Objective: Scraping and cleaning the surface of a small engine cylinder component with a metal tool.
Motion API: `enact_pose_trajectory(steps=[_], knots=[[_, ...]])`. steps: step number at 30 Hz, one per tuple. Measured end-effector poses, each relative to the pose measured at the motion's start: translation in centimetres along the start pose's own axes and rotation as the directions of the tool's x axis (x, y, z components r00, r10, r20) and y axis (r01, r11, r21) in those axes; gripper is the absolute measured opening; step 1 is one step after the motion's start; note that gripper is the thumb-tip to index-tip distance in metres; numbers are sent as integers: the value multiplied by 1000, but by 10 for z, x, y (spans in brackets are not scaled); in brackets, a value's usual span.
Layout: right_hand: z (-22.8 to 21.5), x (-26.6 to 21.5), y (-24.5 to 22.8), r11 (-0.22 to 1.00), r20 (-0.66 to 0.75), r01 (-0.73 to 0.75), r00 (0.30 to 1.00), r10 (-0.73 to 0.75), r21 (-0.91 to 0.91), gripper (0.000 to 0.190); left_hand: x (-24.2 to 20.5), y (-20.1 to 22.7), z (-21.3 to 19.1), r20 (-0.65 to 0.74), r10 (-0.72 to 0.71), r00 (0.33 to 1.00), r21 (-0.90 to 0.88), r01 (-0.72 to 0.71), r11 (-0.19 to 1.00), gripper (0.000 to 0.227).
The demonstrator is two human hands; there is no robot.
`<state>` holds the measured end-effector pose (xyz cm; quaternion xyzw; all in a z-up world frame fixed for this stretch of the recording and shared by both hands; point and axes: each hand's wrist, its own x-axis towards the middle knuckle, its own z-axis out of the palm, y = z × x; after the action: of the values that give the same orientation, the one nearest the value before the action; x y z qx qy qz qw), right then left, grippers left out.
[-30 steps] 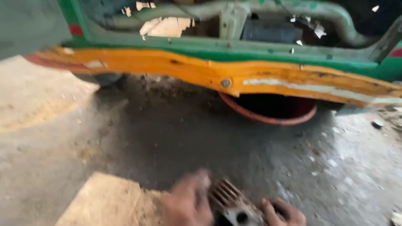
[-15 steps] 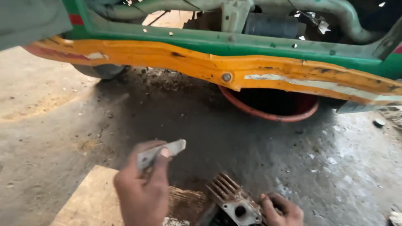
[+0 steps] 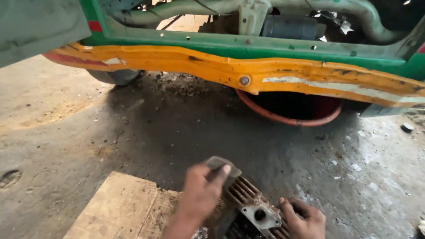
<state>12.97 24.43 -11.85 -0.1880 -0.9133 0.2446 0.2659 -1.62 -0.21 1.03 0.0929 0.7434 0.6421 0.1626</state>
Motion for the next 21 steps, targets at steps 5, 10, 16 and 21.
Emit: enact_pose_trajectory(steps=[5, 10, 16, 21], knots=[[19, -1, 41, 767, 167, -562, 826, 538, 309, 29, -9, -65, 28, -124, 222, 967, -346, -252, 904, 25], [-10, 38, 19, 791, 306, -503, 859, 411, 349, 35, -41, -116, 47, -157, 195, 968, -205, -225, 953, 30], [-20, 82, -3, 890, 491, -434, 810, 320, 137, 40, -83, -129, 42, -61, 20, 998, -120, -27, 992, 33], [-25, 85, -16, 899, 430, -409, 848, 310, 158, 41, -84, -61, 2, -64, 536, 842, 131, -525, 841, 19]])
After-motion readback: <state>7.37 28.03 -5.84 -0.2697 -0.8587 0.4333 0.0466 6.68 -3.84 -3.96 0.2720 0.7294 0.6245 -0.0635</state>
